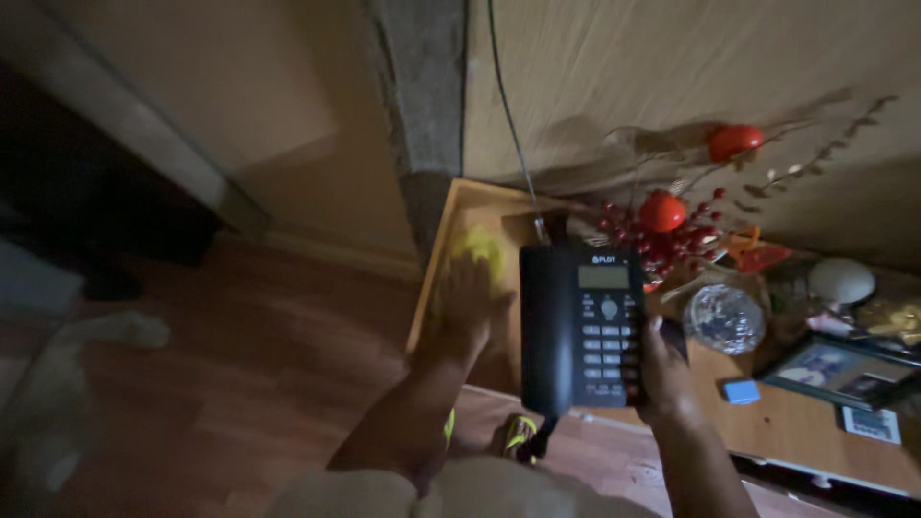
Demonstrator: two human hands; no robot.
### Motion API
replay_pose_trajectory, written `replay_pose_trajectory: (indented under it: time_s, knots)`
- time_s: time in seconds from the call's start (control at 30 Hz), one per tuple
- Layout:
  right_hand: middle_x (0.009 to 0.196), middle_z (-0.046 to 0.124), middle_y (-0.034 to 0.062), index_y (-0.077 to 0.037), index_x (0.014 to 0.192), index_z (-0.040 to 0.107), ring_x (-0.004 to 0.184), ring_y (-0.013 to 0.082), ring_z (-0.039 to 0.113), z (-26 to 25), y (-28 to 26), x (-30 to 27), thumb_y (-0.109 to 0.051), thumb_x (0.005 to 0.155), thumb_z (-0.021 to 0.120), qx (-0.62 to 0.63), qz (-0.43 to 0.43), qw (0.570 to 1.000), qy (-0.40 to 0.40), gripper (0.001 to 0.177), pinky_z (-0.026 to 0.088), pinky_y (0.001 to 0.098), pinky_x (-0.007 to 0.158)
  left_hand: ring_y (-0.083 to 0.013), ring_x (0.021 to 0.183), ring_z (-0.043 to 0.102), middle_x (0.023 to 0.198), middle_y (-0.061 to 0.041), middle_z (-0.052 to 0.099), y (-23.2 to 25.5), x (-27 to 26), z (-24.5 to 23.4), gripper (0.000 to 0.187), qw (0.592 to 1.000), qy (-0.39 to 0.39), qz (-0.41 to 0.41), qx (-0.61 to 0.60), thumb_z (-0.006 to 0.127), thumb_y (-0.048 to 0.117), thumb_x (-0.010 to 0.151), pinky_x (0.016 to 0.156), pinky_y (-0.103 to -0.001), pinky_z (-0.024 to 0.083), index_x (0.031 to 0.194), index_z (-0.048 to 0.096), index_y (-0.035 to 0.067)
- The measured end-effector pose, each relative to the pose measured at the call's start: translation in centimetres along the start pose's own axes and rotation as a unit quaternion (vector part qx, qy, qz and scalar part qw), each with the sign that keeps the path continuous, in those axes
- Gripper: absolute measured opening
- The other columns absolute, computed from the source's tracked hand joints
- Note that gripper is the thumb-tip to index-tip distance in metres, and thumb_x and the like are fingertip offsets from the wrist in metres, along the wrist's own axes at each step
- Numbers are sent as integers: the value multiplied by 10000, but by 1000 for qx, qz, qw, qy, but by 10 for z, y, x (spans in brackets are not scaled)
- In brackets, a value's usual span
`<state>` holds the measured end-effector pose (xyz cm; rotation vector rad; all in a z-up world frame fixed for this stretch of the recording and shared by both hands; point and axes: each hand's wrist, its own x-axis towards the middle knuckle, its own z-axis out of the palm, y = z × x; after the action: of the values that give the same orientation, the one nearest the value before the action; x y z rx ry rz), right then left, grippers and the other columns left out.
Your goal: The person wipes down a telephone, a wallet, a photo frame, and a decorative plant using a cloth, then rearranges these items and others including a pen holder and a glass jar on the surface.
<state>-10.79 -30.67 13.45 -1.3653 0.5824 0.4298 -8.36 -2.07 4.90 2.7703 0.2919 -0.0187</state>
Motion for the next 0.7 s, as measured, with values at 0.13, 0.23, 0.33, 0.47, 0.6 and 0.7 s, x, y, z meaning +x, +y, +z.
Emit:
replay_pose_trajectory:
  time_s: [0.13,0.23,0.33,0.47,0.6,0.7]
  knots:
    - [619,481,-10,-109,905,583,446,109,389,23,7,5,-659,999,420,-38,-11,999,-12,581,270,272,386,-462,1491,242,1615,-278,303,-21,-66,3,766,994,52,95,-8,462,537,998,1191,-575,178,1548,381,9]
    - [645,480,-34,-126,925,565,473,83,395,38,17,15,-655,1030,431,-3,-8,998,-62,556,288,257,402,-427,1491,314,1592,-249,388,-40,-111,11,634,991,60,121,-14,476,405,1000,1215,-545,223,1488,463,0]
    - [668,576,8,-119,927,603,452,124,423,43,26,24,-630,993,412,-51,2,998,-48,550,304,277,389,-349,1459,445,1539,-176,504,-65,-140,33,453,971,158,180,28,513,319,1003,1242,-549,286,1359,576,46]
    - [767,608,36,-79,1022,619,592,134,539,46,33,27,-645,1043,389,-73,-8,995,-74,611,400,294,489,-306,1288,558,1396,-148,592,-93,-170,49,462,981,-38,68,-179,470,363,1007,1107,-485,421,1346,592,74]
    - [866,691,115,-39,1103,639,715,212,651,51,34,25,-653,993,300,-156,29,986,-44,710,523,374,613,-310,1187,602,1318,-153,626,-133,-181,19,498,942,78,-51,-323,431,414,1024,1034,-477,470,1361,585,82]
    - [902,684,141,-38,1152,656,748,232,598,51,52,37,-664,1022,300,-169,7,983,-65,731,476,375,627,-314,1111,635,1260,-157,651,-164,-166,5,526,892,147,-165,-393,402,452,1036,979,-472,507,1372,580,88]
